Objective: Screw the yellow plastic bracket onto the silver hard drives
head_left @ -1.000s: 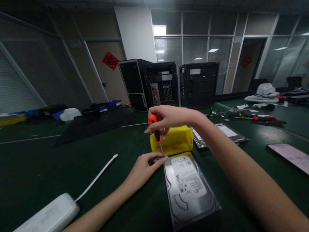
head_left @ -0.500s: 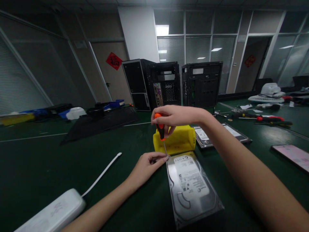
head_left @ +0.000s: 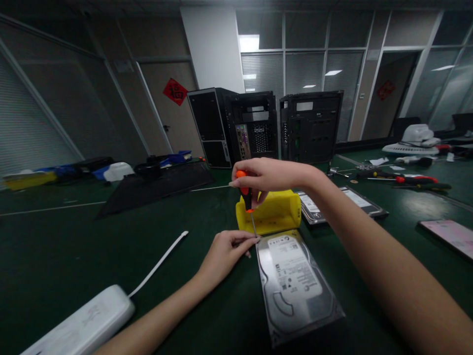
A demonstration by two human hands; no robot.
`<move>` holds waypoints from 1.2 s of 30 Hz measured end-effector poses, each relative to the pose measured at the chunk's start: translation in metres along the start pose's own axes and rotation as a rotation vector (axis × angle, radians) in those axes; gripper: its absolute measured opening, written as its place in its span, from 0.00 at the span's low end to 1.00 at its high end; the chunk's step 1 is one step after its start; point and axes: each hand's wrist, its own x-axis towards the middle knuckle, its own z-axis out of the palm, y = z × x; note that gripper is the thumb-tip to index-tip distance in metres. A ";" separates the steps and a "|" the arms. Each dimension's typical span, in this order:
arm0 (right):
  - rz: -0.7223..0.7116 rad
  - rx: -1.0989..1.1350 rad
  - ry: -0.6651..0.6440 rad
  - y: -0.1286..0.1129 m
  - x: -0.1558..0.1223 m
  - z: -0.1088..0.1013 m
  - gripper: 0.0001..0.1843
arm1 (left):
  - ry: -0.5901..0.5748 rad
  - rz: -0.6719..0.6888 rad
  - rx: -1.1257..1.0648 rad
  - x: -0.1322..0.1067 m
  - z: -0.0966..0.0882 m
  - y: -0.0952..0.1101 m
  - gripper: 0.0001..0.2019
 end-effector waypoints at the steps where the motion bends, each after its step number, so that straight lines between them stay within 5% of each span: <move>1: -0.002 0.004 -0.003 0.000 0.000 0.000 0.11 | -0.001 -0.005 -0.006 0.000 0.000 0.000 0.15; 25: -0.107 -0.104 0.084 0.001 0.001 0.004 0.10 | -0.060 -0.084 -0.132 0.001 -0.003 0.005 0.15; 36: -0.053 -0.003 -0.036 -0.002 -0.005 -0.002 0.11 | -0.039 -0.095 -0.132 0.002 -0.001 0.001 0.14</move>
